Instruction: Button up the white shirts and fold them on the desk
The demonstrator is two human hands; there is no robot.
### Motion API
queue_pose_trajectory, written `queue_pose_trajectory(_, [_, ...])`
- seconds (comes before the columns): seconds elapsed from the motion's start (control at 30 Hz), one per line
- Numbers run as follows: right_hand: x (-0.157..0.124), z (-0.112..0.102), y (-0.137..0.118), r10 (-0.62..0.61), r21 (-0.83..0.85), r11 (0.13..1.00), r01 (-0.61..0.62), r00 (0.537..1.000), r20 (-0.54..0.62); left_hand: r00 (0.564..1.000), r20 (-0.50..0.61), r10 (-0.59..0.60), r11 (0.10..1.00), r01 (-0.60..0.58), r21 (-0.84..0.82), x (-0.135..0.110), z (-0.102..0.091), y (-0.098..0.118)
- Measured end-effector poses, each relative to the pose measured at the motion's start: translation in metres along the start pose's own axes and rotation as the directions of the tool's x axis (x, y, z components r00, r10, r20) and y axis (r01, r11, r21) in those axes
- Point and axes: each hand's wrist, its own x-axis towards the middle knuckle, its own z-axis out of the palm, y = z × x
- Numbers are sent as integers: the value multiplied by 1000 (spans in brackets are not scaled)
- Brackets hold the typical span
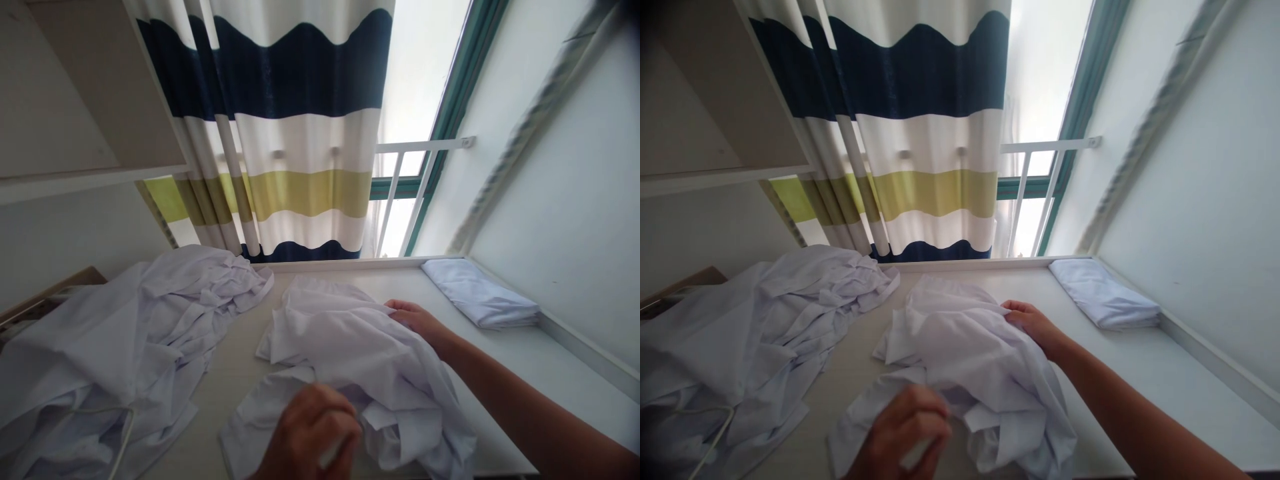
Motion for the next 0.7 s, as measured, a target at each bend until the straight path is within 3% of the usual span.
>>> queue_pose_trajectory(0.1, [-17,-12,-12,-48,-214,975,53,998,31,963,-99,-250,941,266,209,17,-14,-39])
queue_pose_trajectory(0.2, [-33,-7,-16,-209,-410,889,202,977,29,936,12,-353,877,326,353,32,-15,-74])
queue_pose_trajectory(0.3, [-39,4,-12,-289,-455,854,250,957,-17,941,148,-305,893,228,389,40,-6,-83])
queue_pose_trajectory(0.4, [-32,11,-5,-274,-425,877,224,960,-59,982,156,-105,917,35,398,45,9,-68])
queue_pose_trajectory(0.5, [-23,12,-2,-276,-377,894,244,960,-34,984,174,24,911,-93,401,52,22,-53])
queue_pose_trajectory(0.6, [-20,9,1,-296,-404,874,269,955,-4,988,151,-44,927,-16,374,61,23,-58])
queue_pose_trajectory(0.7, [-22,4,6,-305,-495,830,257,952,-17,990,-37,-139,930,143,338,75,5,-85])
